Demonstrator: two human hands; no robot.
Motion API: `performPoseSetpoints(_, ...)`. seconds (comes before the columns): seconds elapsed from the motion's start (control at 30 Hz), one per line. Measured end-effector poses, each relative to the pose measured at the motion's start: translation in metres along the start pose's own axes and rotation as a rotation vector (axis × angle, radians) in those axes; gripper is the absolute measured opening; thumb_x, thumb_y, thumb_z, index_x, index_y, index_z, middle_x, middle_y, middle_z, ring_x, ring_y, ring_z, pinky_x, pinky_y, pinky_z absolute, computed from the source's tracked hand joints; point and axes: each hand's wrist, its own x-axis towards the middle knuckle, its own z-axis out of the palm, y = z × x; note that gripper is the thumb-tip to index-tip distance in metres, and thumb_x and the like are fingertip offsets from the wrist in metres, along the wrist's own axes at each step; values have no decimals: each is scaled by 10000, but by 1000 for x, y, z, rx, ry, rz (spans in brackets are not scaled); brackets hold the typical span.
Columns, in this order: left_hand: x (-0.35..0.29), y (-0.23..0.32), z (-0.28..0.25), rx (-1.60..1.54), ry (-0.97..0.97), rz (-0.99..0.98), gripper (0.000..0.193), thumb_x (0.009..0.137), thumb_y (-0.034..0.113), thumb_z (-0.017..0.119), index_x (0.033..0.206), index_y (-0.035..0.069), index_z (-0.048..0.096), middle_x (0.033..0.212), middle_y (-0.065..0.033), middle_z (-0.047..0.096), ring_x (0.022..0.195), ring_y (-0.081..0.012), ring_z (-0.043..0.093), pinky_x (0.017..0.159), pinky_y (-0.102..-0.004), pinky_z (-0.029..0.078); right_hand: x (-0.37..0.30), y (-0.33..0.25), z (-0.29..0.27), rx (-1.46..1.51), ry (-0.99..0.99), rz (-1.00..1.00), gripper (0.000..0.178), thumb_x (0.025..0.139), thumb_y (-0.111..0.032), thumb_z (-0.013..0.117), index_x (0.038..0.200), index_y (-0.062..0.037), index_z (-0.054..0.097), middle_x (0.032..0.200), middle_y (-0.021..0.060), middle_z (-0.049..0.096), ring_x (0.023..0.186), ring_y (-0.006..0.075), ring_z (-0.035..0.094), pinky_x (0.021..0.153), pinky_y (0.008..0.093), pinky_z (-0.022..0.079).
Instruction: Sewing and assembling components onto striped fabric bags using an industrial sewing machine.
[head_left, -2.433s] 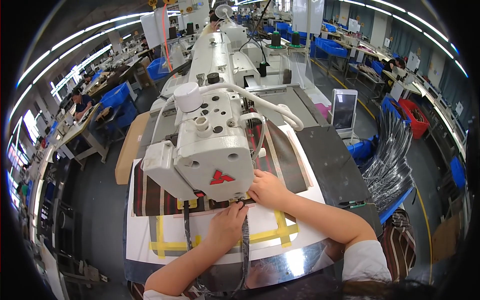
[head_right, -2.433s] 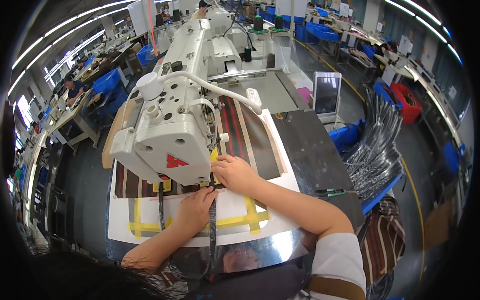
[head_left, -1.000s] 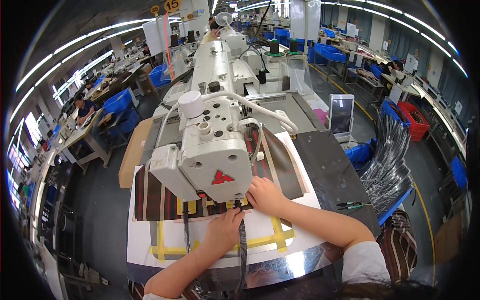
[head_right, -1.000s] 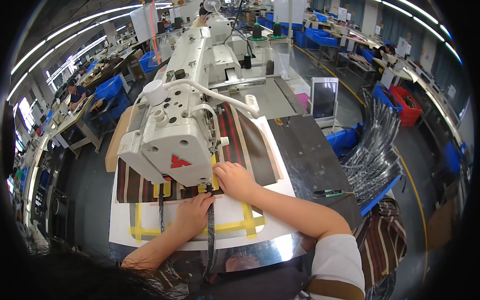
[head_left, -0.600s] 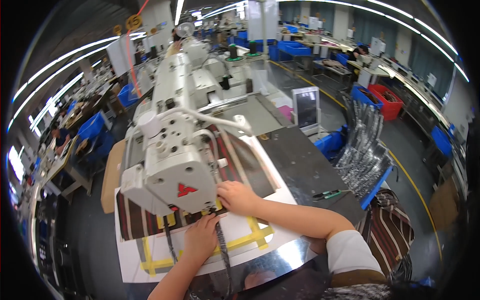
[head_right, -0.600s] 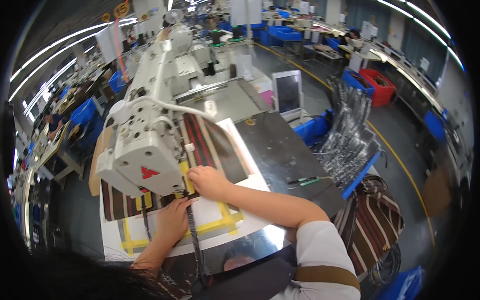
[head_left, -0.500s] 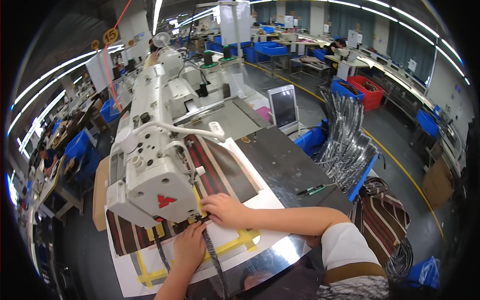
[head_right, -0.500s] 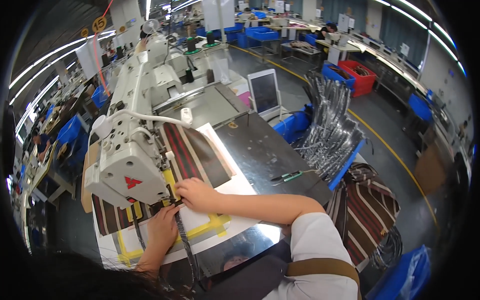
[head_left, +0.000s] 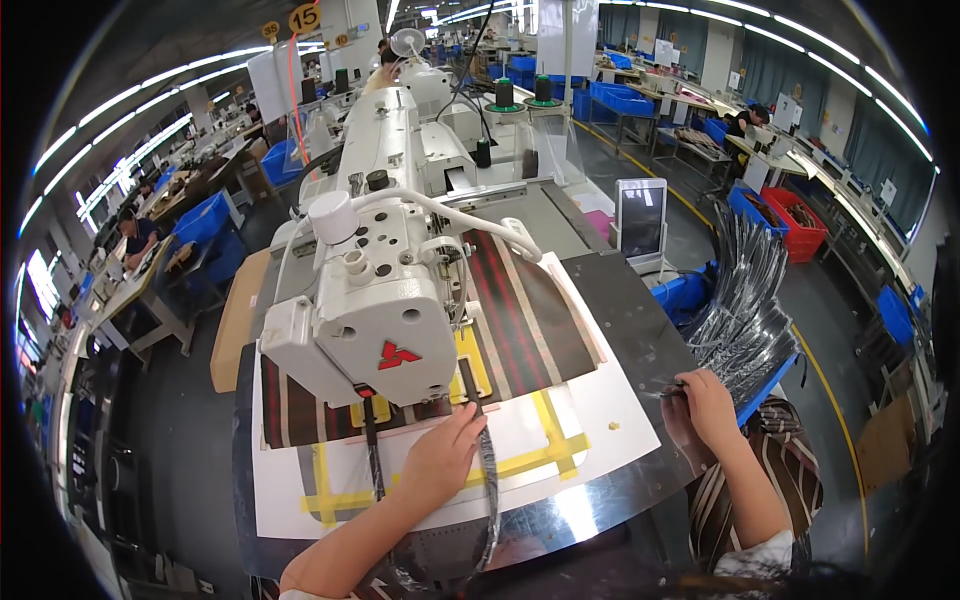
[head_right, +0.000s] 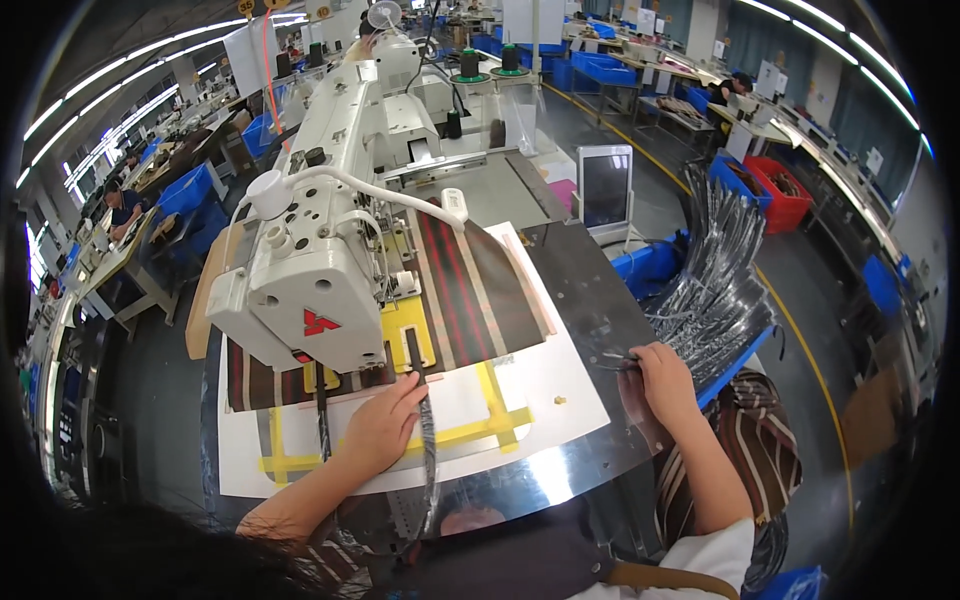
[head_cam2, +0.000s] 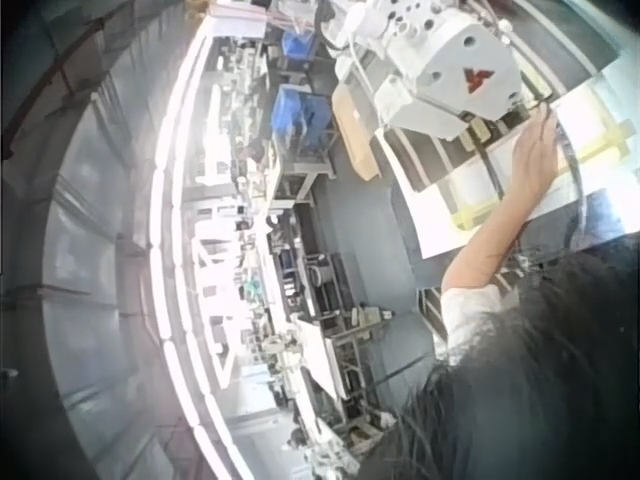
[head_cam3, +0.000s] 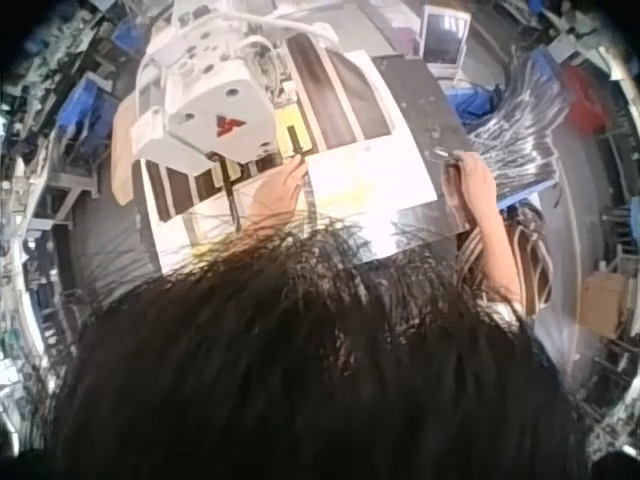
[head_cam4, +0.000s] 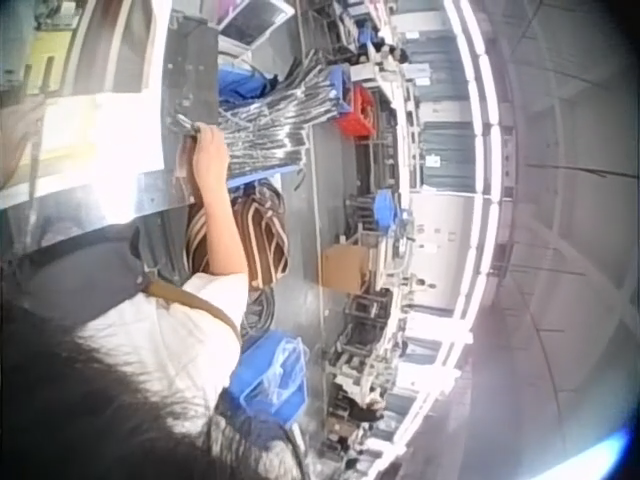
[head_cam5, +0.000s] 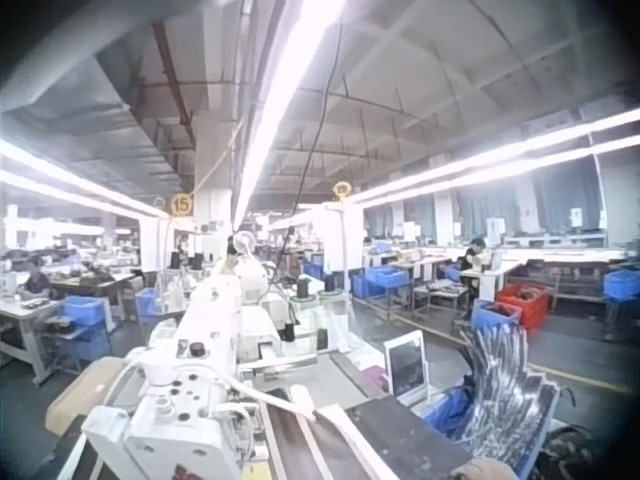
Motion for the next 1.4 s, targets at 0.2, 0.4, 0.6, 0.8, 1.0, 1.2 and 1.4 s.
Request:
performPoseSetpoints(0.2, -4, 17, -1, -5, -118, 101, 354, 789, 106, 584, 1137, 60, 540, 1207, -126, 540, 958, -292, 582, 796, -362, 488, 43, -37, 6, 578, 77, 229, 240, 812, -11, 445, 1031, -7, 544, 825, 158, 586, 772, 304, 599, 708, 356, 464)
performPoseSetpoints(0.4, 39, 14, 21, 161, -27, 68, 319, 781, 93, 549, 1098, 53, 558, 1182, -116, 560, 724, -211, 620, 591, -318, 517, 74, -126, 34, 401, -231, -108, 329, 860, -350, 546, 959, -38, 579, 832, 150, 627, 765, 337, 610, 667, 413, 479)
performPoseSetpoints(0.6, 61, 1, 45, 429, 41, -83, 44, 756, 79, 537, 787, 71, 507, 721, -52, 470, 586, -197, 593, 504, -327, 492, 83, -130, 75, 236, -281, -148, 364, 864, -402, 518, 825, -42, 555, 747, 132, 623, 687, 318, 613, 611, 413, 480)
performPoseSetpoints(0.8, 68, -8, 53, 262, 158, -135, 80, 779, 128, 616, 813, 96, 551, 761, -57, 512, 578, -242, 580, 498, -350, 464, 90, -133, 86, 155, -222, -161, 366, 854, -408, 533, 800, -46, 551, 706, 114, 626, 638, 294, 620, 561, 391, 481)
performPoseSetpoints(1.0, 70, 0, 48, 215, 268, -140, 85, 782, 130, 620, 809, 95, 548, 765, -54, 517, 581, -244, 581, 500, -350, 463, 92, -137, 85, 113, -274, -148, 367, 839, -420, 552, 819, -54, 543, 714, 104, 629, 632, 287, 619, 555, 385, 484)
performPoseSetpoints(1.2, 39, 33, 12, 7, 152, 87, 84, 800, 160, 608, 833, 100, 560, 803, -39, 562, 609, -218, 590, 507, -342, 473, 71, -101, 66, 126, -169, -207, 294, 780, -333, 626, 859, -58, 554, 998, 101, 626, 695, 257, 630, 584, 374, 498)
performPoseSetpoints(1.4, -13, 4, -17, 96, -164, 116, 71, 786, 164, 615, 822, 113, 581, 784, -31, 586, 640, -230, 591, 544, -353, 477, 83, -100, 66, -147, -370, -469, 275, 739, -228, 622, 936, -49, 553, 1108, 99, 585, 708, 258, 631, 620, 380, 506)
